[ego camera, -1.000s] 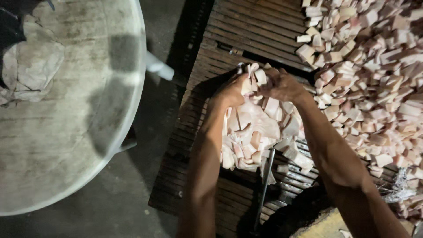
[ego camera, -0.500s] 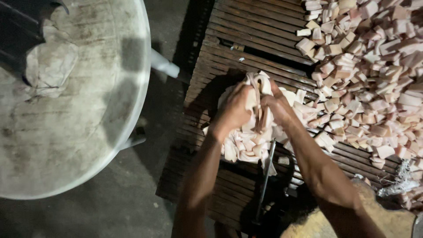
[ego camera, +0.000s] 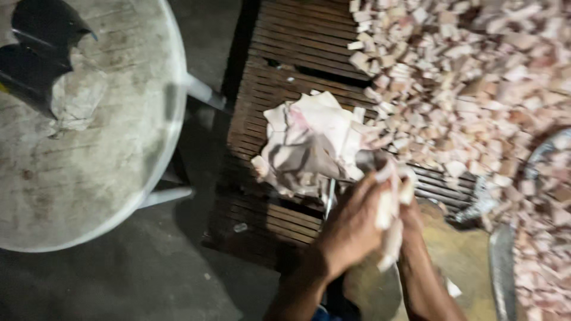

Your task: The person is cutting pieces of animal skin on a wooden block using a large knife and a cleaver.

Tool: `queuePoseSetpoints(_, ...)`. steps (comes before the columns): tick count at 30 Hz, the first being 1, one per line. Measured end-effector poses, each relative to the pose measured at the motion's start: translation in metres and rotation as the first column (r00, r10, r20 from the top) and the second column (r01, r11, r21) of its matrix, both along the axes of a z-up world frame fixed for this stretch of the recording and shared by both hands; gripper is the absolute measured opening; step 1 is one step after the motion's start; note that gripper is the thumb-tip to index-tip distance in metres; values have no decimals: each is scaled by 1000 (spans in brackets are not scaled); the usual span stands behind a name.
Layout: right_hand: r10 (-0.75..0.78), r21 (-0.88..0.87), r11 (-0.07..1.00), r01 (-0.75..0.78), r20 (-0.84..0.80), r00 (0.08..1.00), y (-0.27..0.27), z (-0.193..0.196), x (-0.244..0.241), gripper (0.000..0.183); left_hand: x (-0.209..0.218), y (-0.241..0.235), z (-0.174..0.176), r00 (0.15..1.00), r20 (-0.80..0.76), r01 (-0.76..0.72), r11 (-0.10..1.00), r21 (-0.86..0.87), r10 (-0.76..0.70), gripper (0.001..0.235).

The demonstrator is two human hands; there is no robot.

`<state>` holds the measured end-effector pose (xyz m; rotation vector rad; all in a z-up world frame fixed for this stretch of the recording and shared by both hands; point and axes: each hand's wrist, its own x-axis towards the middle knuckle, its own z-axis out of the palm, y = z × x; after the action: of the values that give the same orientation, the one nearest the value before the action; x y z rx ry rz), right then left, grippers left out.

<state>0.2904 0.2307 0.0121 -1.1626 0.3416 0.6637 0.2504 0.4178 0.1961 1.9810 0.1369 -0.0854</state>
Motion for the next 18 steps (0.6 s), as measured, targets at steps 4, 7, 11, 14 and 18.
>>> queuePoseSetpoints(4, -168, 294, 938, 185, -84, 982, -107, 17, -74, 73, -47, -85, 3, 990, 143, -17, 1000, 17, 14, 74)
queuePoseSetpoints(7, -199, 144, 967, 209, -85, 976, -159, 10, -118, 77, -79, -140, -33, 990, 135, -40, 997, -69, 49, 78)
queuePoseSetpoints(11, 287, -674, 715, -184, 44, 957, -186, -7, -131, 72, -107, -191, -102, 957, -290, -159, 892, -423, 33, 83)
queuePoseSetpoints(14, 628, -923, 344, -176, 87, 773, -187, 11, -124, 66, -120, -204, -135, 988, -123, -115, 979, -171, 95, 93)
queuePoseSetpoints(18, 740, -973, 209, 97, 222, 635, -155, 68, -101, 55, -128, -188, -145, 975, 187, -108, 993, -56, 117, 78)
